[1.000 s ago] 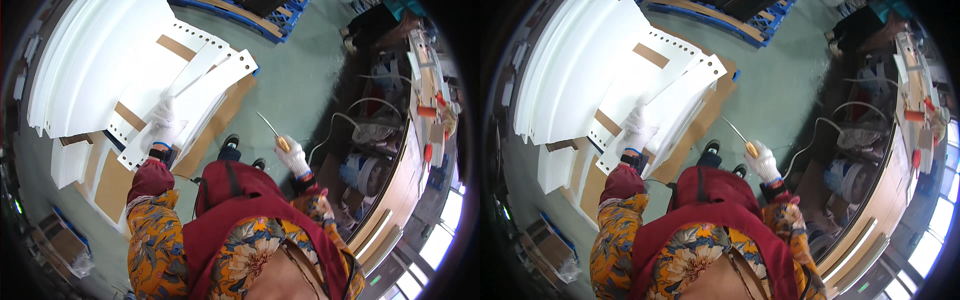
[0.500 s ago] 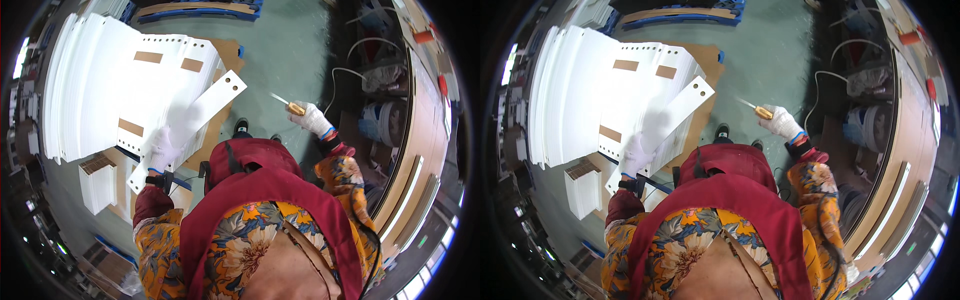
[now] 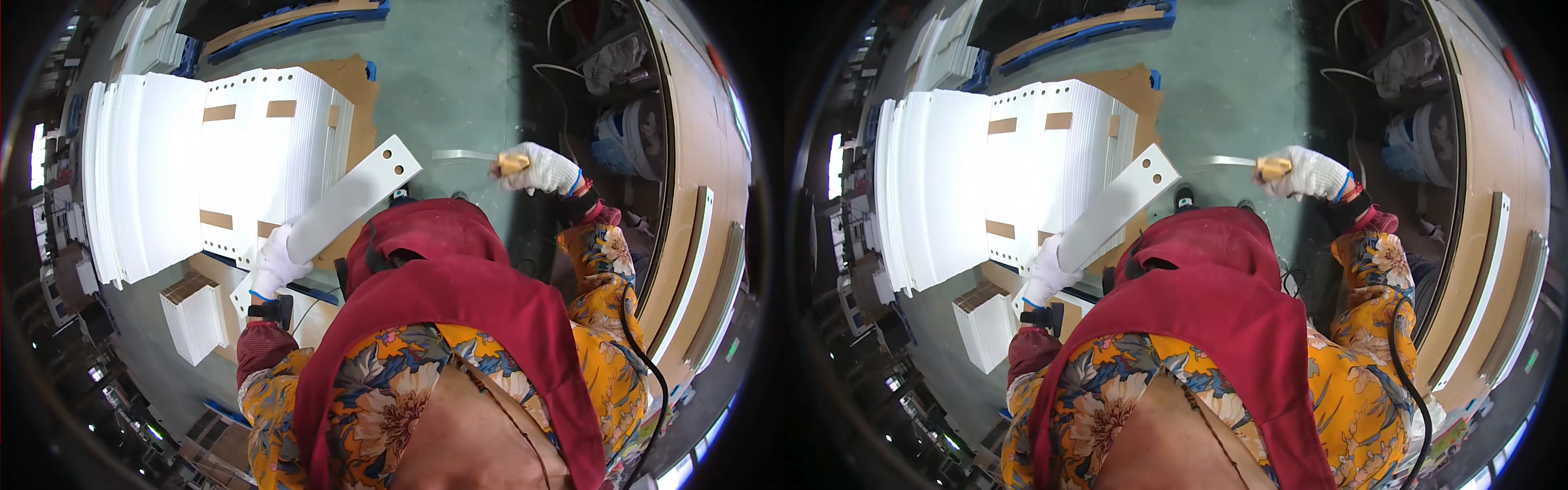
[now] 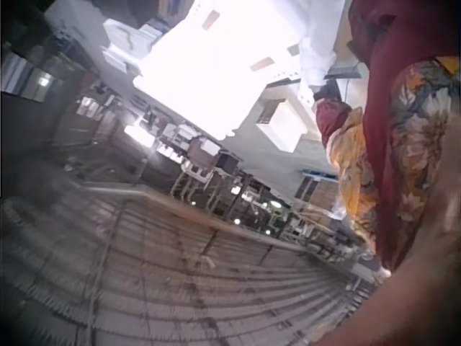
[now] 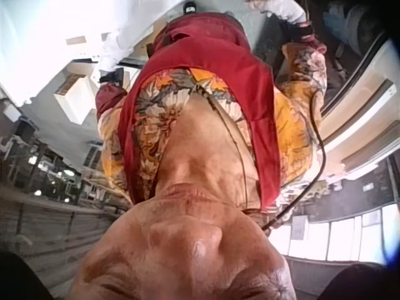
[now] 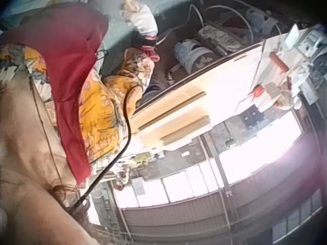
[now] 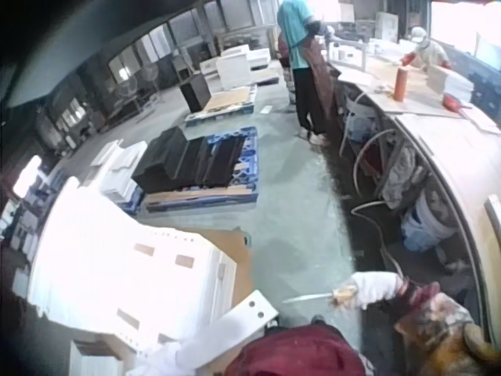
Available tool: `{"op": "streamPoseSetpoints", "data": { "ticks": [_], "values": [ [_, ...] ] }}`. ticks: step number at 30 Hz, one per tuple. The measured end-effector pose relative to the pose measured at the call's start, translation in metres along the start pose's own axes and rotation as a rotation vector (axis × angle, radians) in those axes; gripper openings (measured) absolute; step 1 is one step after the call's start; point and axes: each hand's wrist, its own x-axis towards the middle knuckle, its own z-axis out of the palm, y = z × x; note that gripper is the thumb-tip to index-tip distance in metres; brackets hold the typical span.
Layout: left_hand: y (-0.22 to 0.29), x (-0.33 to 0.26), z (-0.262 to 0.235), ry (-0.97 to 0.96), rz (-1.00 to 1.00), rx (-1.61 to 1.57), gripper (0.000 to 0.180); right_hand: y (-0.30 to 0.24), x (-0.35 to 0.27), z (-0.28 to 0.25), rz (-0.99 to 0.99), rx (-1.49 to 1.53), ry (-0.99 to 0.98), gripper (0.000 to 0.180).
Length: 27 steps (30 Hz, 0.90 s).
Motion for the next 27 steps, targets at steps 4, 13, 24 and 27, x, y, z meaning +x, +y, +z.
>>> {"op": "streamPoseSetpoints", "data": {
  "ticks": [4,13,24,27],
  "values": [
    [0.026,0.001,-0.001,-0.038,-0.05,0.082,0.044,0.058,0.008,-0.004,-0.082,-0.103,0.135,0.024],
    [0.112,0.033,-0.002,0.145,-0.173,0.043,0.054,0.036,-0.042,0.027,-0.208,0.001,0.107,0.022],
    [0.205,0.196,0.015,0.795,0.153,-1.144,0.051,0.077,-0.083,0.084,0.053,-0.163,0.471,0.031],
    [0.2,0.217,0.021,0.62,0.167,-1.306,0.041,0.086,-0.108,0.098,0.156,0.026,0.666,0.028]
  ]
}}
